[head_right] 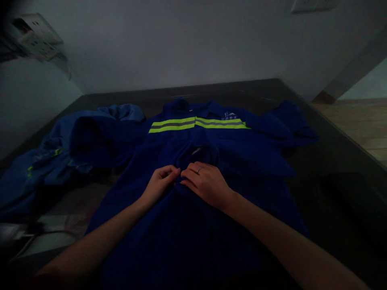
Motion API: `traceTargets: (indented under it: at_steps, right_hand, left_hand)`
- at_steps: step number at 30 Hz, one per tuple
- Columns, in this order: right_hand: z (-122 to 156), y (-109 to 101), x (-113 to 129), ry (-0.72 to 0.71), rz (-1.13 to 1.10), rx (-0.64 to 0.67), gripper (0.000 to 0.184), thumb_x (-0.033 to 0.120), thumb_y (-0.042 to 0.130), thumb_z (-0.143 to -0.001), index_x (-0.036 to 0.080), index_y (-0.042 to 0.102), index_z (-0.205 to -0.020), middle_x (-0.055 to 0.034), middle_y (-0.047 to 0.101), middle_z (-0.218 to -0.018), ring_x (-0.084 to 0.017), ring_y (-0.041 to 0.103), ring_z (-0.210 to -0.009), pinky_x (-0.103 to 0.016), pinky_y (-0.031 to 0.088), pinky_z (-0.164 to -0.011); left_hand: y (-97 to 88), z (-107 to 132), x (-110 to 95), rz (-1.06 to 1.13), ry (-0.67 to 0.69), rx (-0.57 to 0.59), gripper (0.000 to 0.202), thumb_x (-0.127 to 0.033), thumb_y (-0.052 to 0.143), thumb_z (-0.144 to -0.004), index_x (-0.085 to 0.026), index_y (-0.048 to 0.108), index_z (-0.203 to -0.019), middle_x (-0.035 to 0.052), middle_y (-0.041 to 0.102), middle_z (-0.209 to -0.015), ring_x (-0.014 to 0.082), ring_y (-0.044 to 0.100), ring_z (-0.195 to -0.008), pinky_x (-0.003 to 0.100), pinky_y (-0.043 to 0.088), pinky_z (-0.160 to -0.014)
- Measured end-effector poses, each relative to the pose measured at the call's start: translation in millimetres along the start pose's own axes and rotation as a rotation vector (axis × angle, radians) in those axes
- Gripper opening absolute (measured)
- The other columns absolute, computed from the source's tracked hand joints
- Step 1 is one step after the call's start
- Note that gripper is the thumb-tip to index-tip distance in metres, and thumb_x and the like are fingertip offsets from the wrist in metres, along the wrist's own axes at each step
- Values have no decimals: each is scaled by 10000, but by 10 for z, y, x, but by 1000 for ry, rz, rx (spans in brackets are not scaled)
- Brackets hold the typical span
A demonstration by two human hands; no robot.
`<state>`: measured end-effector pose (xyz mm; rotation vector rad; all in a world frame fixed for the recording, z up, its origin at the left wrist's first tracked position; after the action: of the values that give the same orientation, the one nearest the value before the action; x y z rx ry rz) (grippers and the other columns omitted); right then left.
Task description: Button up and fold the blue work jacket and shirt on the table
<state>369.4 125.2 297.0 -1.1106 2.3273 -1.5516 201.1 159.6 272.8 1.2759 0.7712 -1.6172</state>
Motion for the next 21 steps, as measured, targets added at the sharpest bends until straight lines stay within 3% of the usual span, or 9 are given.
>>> traceTargets:
  at_steps: [6,14,17,21]
  right_hand:
    - [30,-2,60,-144,213,-87,204,193,477,-927,159,676,-894,-53,672,-816,-158,572,-714,-300,430,-628]
    - [61,-10,41,-319,251,-183,200,109,500,-894,175,675,-824,-33,669,-794,-153,574,-750,-294,442,-635]
    - [54,12,26,-271,195,-163,202,133,490,-904,175,666,-812,-34,654,-775,-155,564,-745,-297,450,-640]
    - [44,50,11,-81,46,-144,199,185,494,-911,176,641,-778,-40,626,-741,-161,549,-743,-296,473,-657]
  left_hand:
    - [17,-3,9,-35,36,-5,386,-496,654,-738,-136,554,-640,-48,495,-488,62,402,-460,191,271,-482]
    - [69,39,-35,-114,73,-77,421,-525,634,-735,-149,499,-605,-63,411,-488,57,319,-450,199,216,-447]
    - [65,45,-23,-144,84,-101,418,-529,617,-752,-152,500,-614,-60,410,-497,61,323,-460,200,225,-453]
    - [60,54,-9,-184,135,-122,394,-506,609,-773,-151,517,-629,-59,404,-518,65,329,-482,199,236,-465]
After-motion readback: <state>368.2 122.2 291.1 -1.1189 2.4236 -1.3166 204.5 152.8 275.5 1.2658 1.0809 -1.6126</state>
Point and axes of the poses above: each hand's wrist, its own z-axis away from the middle knuckle, its own y-axis out of the palm, x = y × z, the point moved 1 cm from there along -z, towards the middle knuckle
